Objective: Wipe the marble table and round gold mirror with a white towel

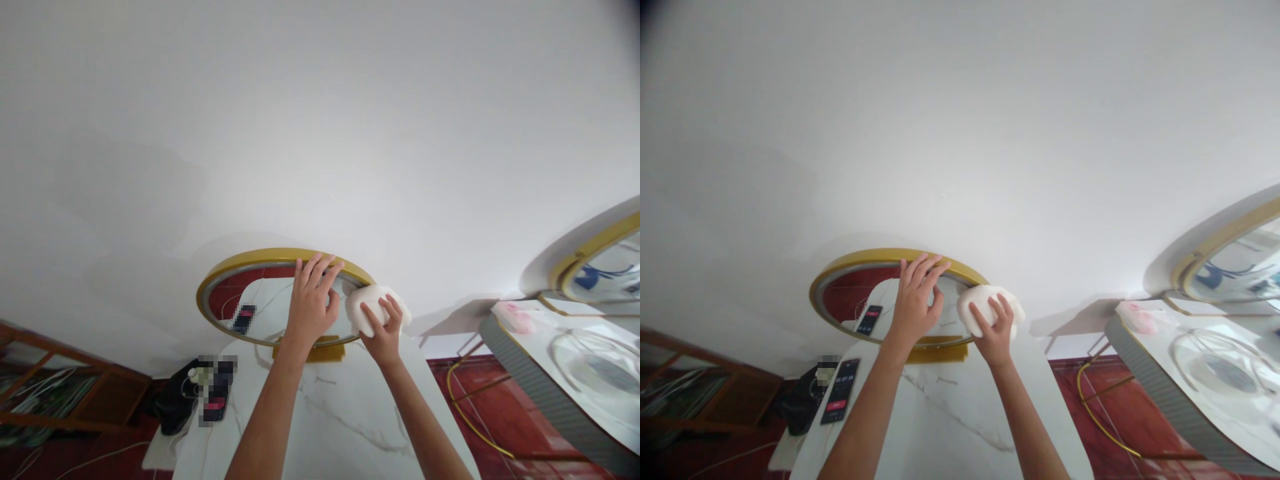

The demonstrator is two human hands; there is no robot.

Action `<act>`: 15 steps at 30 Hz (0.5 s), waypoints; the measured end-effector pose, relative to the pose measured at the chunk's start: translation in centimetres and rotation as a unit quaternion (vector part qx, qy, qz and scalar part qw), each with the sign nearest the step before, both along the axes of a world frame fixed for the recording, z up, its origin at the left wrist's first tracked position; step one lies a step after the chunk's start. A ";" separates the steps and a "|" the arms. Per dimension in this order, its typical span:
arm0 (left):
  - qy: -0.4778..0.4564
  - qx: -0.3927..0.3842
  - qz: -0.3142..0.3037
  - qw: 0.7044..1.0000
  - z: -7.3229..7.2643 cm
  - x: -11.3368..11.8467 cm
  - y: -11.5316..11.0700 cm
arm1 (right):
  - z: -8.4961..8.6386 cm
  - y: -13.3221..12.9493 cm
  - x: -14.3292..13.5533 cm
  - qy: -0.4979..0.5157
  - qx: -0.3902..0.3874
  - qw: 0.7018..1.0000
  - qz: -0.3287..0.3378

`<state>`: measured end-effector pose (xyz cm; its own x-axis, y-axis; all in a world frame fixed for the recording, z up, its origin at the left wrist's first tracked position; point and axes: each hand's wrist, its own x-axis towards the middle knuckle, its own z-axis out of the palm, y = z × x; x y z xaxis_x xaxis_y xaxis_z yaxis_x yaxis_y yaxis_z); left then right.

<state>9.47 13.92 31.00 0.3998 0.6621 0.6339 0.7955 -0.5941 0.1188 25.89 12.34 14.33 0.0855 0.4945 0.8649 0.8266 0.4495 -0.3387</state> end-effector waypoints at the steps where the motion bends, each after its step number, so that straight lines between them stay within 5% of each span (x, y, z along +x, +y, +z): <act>1: 0.000 0.000 -0.001 1.000 0.0 0.0 0.1 | -0.9 -0.2 0.1 0.007 -0.009 1.000 0.000; 4: -0.003 0.001 -0.006 1.000 -0.1 0.1 0.3 | -2.6 -0.7 0.6 0.014 -0.034 0.999 -0.003; 11: -0.012 0.007 -0.006 1.000 -0.3 0.3 0.3 | -2.0 -0.8 0.6 0.019 -0.021 1.000 0.002; 15: -0.008 0.010 0.000 1.000 -0.1 0.2 0.3 | -3.1 -0.7 0.3 0.012 -0.048 0.999 -0.021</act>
